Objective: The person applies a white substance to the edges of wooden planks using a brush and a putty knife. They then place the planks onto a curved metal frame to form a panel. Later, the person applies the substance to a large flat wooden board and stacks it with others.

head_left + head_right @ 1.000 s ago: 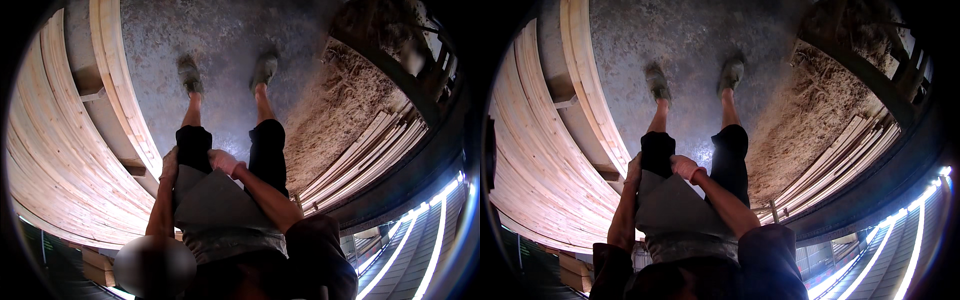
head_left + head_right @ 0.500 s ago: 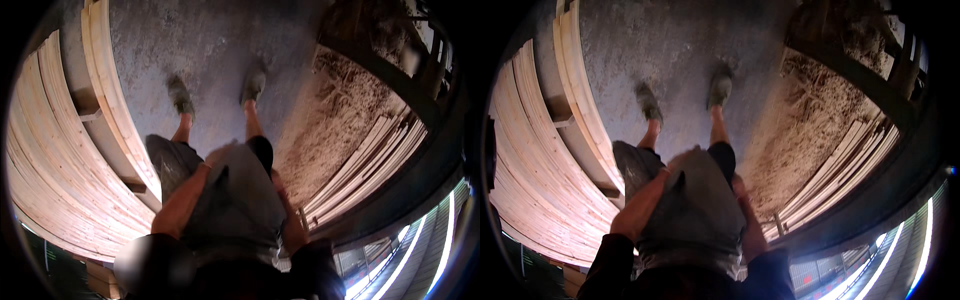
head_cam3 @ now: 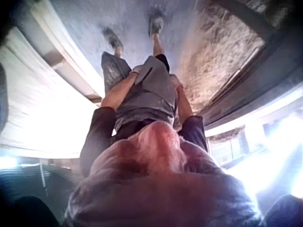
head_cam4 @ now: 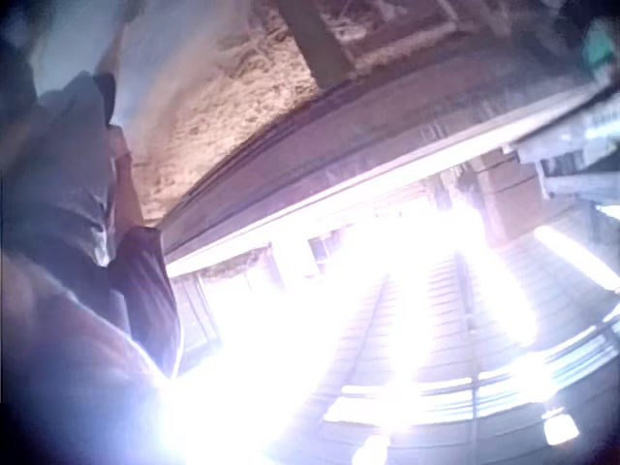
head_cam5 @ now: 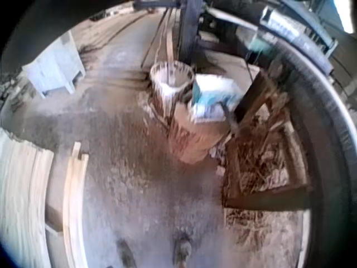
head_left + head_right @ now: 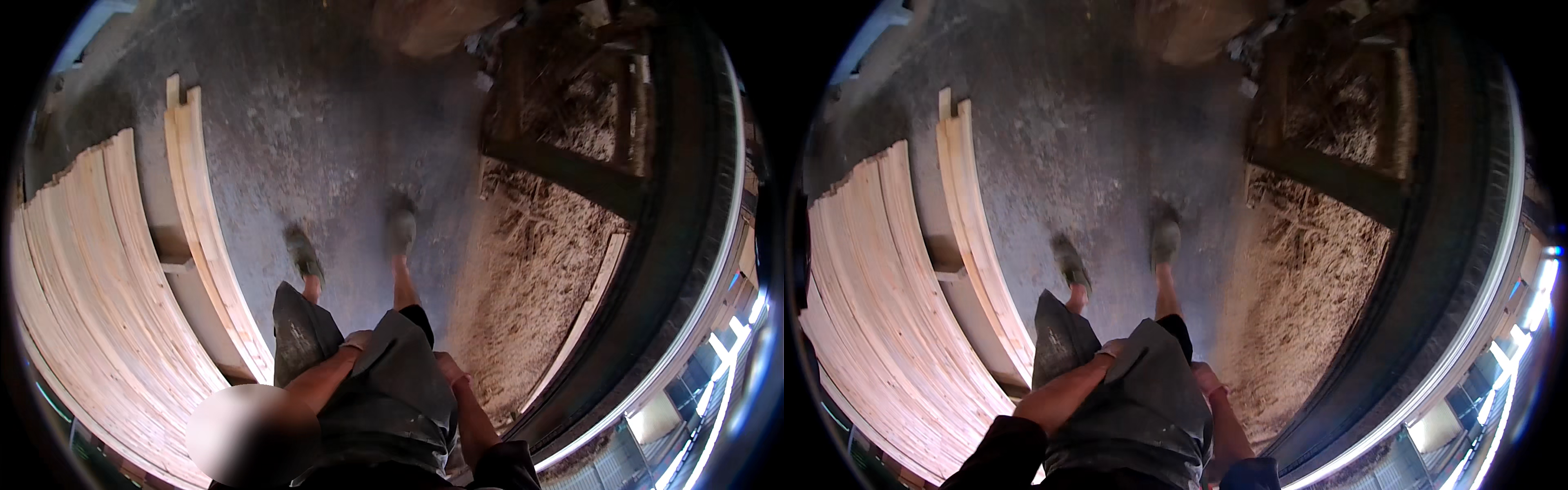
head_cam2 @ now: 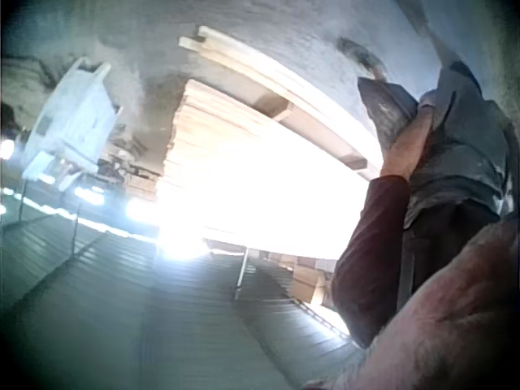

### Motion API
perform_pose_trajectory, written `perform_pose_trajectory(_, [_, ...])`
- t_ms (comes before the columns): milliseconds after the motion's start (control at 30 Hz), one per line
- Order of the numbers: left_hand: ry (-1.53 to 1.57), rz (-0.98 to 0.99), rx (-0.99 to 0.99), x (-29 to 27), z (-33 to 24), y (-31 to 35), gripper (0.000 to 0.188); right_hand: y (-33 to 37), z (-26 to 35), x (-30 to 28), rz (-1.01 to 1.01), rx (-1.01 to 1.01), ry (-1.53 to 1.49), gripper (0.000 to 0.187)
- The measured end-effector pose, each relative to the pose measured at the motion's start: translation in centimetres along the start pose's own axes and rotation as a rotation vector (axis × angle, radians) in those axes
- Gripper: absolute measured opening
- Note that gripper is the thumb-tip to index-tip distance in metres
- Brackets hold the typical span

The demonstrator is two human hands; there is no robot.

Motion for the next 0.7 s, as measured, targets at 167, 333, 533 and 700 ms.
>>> perform_pose_trajectory(167, [-0.271,-0.272,0.237,-21.8,-4.8,22.3,0.043,7.9,11.5,-9.3,-0.324,0.144,-0.506,0.044])
perform_pose_trajectory(333, [0.231,-0.949,-0.039,-35.9,-0.9,40.8,0.048,15.2,21.8,-15.0,-0.085,0.058,-0.820,0.052])
perform_pose_trajectory(533, [1.323,-1.038,0.338,-36.8,7.7,49.2,0.039,20.7,33.8,-21.0,0.093,0.021,-0.325,0.052])
perform_pose_trajectory(700, [-0.435,-1.044,0.327,-31.0,16.3,40.0,0.047,13.1,27.4,-24.0,-0.400,-0.100,0.300,0.038])
Point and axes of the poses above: each hand's wrist, its own y-axis away from the middle knuckle, its own x-axis out of the palm, z = x × y, the point moved 4 cm from there along -y, towards the middle knuckle, and after that the axes turned 8 degrees about -y, right-handed, at the moved point
